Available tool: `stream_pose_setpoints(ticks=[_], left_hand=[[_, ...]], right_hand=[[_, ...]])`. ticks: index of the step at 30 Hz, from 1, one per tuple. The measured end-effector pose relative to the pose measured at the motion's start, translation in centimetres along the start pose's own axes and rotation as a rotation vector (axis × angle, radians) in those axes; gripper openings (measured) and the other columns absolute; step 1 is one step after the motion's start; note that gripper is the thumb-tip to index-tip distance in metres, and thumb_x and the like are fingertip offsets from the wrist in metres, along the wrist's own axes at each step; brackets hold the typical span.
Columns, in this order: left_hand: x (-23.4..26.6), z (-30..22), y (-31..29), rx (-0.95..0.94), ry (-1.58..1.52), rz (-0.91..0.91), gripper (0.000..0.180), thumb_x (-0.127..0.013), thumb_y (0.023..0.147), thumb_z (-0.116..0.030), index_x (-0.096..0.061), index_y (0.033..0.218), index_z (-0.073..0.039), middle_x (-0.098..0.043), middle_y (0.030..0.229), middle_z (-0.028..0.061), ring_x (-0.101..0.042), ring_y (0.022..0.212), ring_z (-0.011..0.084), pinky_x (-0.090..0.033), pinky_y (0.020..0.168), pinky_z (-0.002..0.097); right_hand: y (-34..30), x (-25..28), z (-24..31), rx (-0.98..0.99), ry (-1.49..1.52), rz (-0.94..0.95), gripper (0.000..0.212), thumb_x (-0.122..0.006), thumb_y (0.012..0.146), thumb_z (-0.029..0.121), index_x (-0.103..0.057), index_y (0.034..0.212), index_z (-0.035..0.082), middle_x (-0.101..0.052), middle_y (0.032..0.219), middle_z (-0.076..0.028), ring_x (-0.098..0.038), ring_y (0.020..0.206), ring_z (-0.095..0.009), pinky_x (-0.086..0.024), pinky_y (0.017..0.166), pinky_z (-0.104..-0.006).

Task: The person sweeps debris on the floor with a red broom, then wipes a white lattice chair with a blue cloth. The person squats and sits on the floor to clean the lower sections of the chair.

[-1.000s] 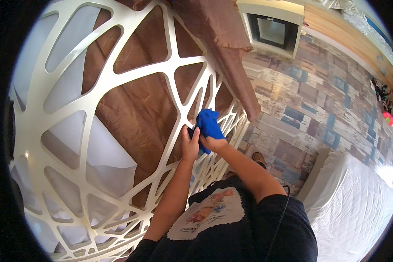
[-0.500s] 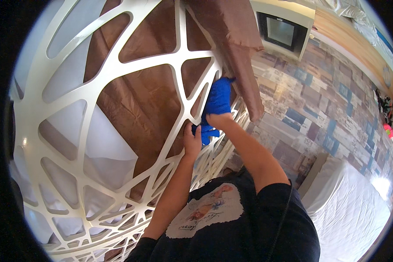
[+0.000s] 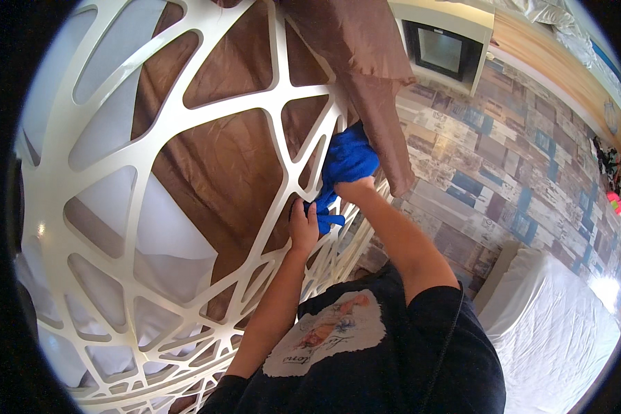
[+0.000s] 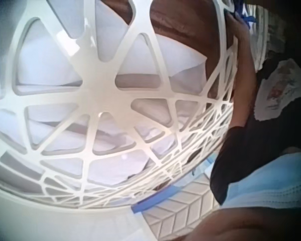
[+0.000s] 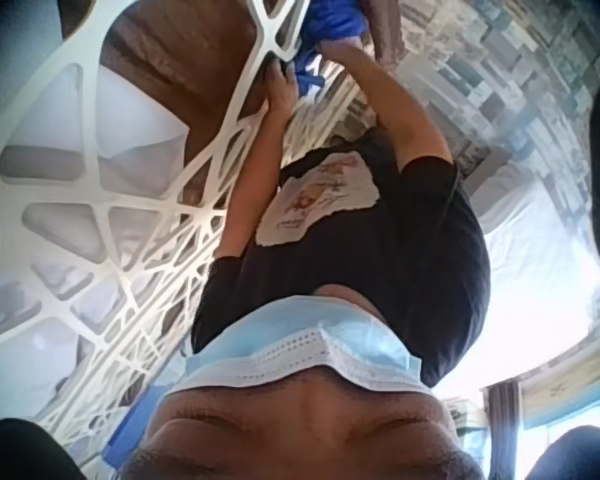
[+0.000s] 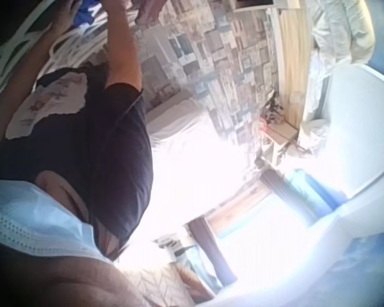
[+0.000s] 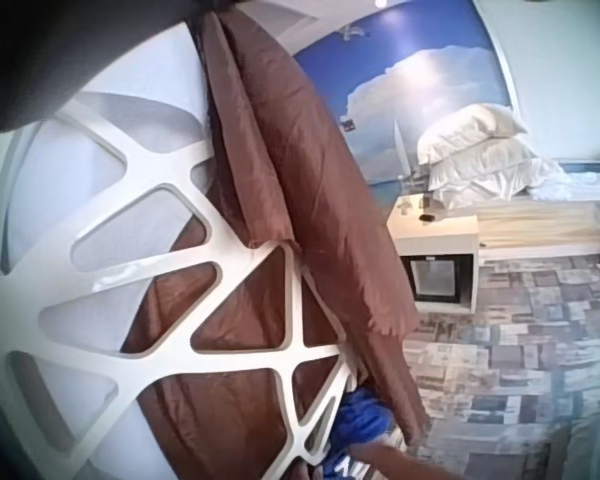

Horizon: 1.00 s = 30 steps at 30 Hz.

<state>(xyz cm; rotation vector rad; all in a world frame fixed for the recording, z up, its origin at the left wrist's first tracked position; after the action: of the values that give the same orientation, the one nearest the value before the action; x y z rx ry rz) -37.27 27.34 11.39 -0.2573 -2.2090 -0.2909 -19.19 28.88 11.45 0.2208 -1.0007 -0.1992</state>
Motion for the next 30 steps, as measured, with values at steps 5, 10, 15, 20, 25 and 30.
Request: stream_pose_setpoints(ticks=[5, 10, 15, 20, 25, 30], left_hand=[[0.0, -0.7, 0.2, -0.002, -0.005, 0.016, 0.045, -0.057, 0.093, -0.023, -0.049, 0.131, 0.000, -0.057, 0.126, 0.0239, -0.054, 0.116, 0.0418, -0.042, 0.099, 0.0462], [0.6, -1.5, -1.0, -0.095, 0.029, 0.049, 0.061, -0.060, 0.090, -0.017, -0.036, 0.142, 0.002, -0.052, 0.128, 0.0285, -0.051, 0.118, 0.0433, -0.039, 0.101, 0.0474], [1.7, -3.8, -3.0, -0.104, 0.097, 0.104, 0.073, -0.062, 0.087, -0.018, -0.027, 0.148, 0.002, -0.053, 0.121, 0.0296, -0.052, 0.110, 0.0449, -0.040, 0.097, 0.0492], [1.7, -5.7, -3.7, -0.133, 0.073, 0.024, 0.080, -0.062, 0.086, -0.018, -0.020, 0.151, 0.001, -0.054, 0.119, 0.0295, -0.053, 0.108, 0.0453, -0.040, 0.096, 0.0501], [1.6, -5.6, -4.6, -0.175, 0.104, 0.104, 0.083, -0.062, 0.086, -0.017, -0.016, 0.152, 0.000, -0.055, 0.118, 0.0294, -0.056, 0.104, 0.0445, -0.043, 0.092, 0.0492], [0.8, -4.4, -5.6, -0.116, 0.228, 0.206, 0.084, -0.063, 0.085, -0.017, -0.016, 0.153, -0.003, -0.057, 0.118, 0.0270, -0.058, 0.102, 0.0425, -0.046, 0.090, 0.0480]], right_hand=[[-2.9, -2.6, 3.3, 0.097, 0.246, -0.209, 0.045, -0.057, 0.076, 0.008, -0.061, 0.121, 0.006, -0.052, 0.130, -0.022, -0.044, 0.126, -0.043, -0.034, 0.108, -0.0487], [-3.8, 2.2, 3.8, 0.212, 0.364, -0.128, 0.049, -0.059, 0.079, 0.010, -0.056, 0.128, 0.002, -0.048, 0.136, -0.024, -0.040, 0.130, -0.045, -0.028, 0.112, -0.0496], [-0.4, 2.4, -3.4, -0.115, 0.189, -0.337, 0.047, -0.060, 0.087, 0.024, -0.055, 0.128, 0.003, -0.050, 0.136, -0.025, -0.043, 0.127, -0.045, -0.028, 0.113, -0.0502], [5.5, 3.2, -6.2, -0.257, 0.383, -0.316, 0.047, -0.062, 0.085, 0.028, -0.058, 0.127, 0.007, -0.051, 0.134, -0.024, -0.044, 0.127, -0.044, -0.029, 0.111, -0.0494], [4.7, 0.2, -7.4, -0.335, 0.357, -0.256, 0.040, -0.063, 0.084, 0.030, -0.065, 0.119, 0.010, -0.056, 0.127, -0.024, -0.047, 0.124, -0.043, -0.030, 0.111, -0.0495], [3.0, 1.4, -7.0, -0.283, 0.264, -0.164, 0.042, -0.061, 0.087, 0.038, -0.066, 0.117, 0.009, -0.059, 0.125, -0.023, -0.049, 0.123, -0.042, -0.031, 0.110, -0.0481]])
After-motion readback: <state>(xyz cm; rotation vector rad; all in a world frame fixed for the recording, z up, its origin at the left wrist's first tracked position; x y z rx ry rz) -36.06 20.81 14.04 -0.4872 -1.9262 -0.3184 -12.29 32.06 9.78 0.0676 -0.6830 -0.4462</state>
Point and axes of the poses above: each hand's wrist, its own y-axis towards the middle knuckle, its own x-axis out of the back of the hand, z = x × y, the point moved 9 cm from there along y, towards the middle knuckle
